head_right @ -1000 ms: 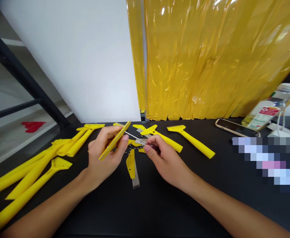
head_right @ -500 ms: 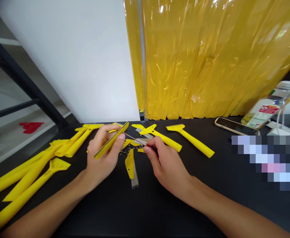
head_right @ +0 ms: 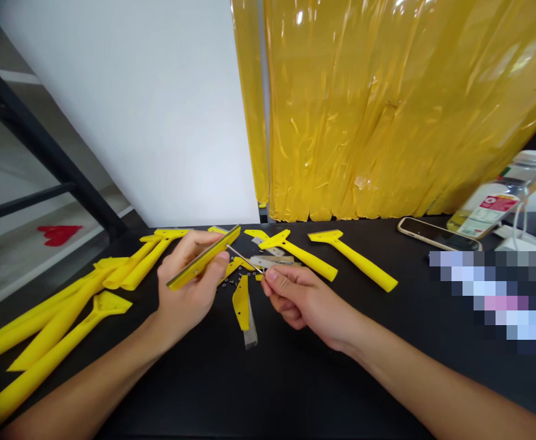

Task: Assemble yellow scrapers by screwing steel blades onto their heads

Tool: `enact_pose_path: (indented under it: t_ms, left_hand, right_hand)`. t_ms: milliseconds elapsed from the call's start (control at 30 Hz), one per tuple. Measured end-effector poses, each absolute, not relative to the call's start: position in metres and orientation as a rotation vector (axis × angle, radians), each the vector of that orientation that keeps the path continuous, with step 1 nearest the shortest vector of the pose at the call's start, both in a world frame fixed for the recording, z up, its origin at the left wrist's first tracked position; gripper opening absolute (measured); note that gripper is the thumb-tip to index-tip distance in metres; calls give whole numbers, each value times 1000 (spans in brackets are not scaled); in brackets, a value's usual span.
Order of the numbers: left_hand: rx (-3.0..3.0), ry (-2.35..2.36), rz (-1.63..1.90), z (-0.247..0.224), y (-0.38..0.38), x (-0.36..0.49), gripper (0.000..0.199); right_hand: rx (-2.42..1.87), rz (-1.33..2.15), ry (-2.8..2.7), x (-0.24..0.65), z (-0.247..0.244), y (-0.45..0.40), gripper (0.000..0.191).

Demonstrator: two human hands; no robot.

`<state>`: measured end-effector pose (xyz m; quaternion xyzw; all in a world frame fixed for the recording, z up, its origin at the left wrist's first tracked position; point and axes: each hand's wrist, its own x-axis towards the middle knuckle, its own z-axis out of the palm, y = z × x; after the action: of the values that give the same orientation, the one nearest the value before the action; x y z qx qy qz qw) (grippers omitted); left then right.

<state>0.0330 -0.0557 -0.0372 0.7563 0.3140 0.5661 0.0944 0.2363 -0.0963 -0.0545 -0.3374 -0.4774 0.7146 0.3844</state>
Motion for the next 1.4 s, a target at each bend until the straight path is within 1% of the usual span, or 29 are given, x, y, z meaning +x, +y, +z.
enact_pose_path:
  t_ms: [167, 233, 300, 400, 467, 500, 600, 633, 733, 867, 967, 1033, 1100, 1133, 1167, 1200, 1300, 1333, 1400]
  left_hand:
    - [2293, 955, 1629, -37, -53, 33, 12]
    - [2289, 976, 1556, -38, -50, 30, 11]
    - [2215, 1035, 1574, -38, -44, 27, 12]
    - [1889, 1059, 1766, -32, -36, 24, 14]
    - [1630, 940, 1748, -28, -34, 27, 11]
    - [1524, 873, 1680, -27, -35, 30, 15]
    - [1328, 747, 1452, -29, -42, 42, 30]
    - [1287, 724, 1409, -31, -45, 46, 33]
    - [1185, 693, 1307, -39, -51, 53, 39]
    - [1099, 671, 1266, -42, -53, 57, 40]
    - [1210, 691, 1213, -44, -52, 56, 44]
    - [1433, 730, 1150, -47, -46, 52, 44]
    - [1733, 823, 1115, -50, -37, 45, 43]
    - [1841, 905, 1170, -50, -31, 39, 48]
    - [1941, 984, 1143, -50, -24, 33, 52]
    - [2027, 1087, 1129, -50, -16, 26, 49]
    - [2396, 1396, 992, -47, 2, 4, 32]
    - [2517, 1479, 888, -47, 6, -2, 30]
    - [2653, 1570, 656, -49, 10, -8, 28]
  right_hand:
    - [-793, 2057, -1066, 240, -53, -96, 35]
    - [-843, 2002, -1123, 239, -54, -96, 37]
    - [-945, 1685, -1274, 236, -56, -97, 40]
    - [-1045, 1059, -1486, 232, -58, -101, 44]
    - [-1057, 842, -1615, 229, -59, -103, 45]
    - [-1049, 787, -1674, 228, -60, -104, 43]
    - [-1030, 766, -1815, 224, -63, -104, 28]
    - [-1028, 801, -1852, 223, -65, -103, 27]
    - [-1012, 880, -1902, 221, -70, -100, 30]
    - [-988, 904, -1931, 218, -76, -101, 32]
    - [-1015, 914, -1946, 216, -74, -103, 30]
    - [-1017, 868, -1932, 219, -67, -102, 29]
    - [-1057, 750, -1908, 231, -56, -96, 29]
    - [-1110, 669, -1892, 240, -50, -91, 30]
    - [-1170, 581, -1893, 252, -44, -86, 32]
    - [-1239, 489, -1914, 265, -38, -81, 33]
    - [-1531, 199, -2025, 316, -27, -71, 32]
    - [-1637, 123, -2045, 334, -27, -70, 32]
    - [-1841, 78, -2052, 369, -31, -70, 33]
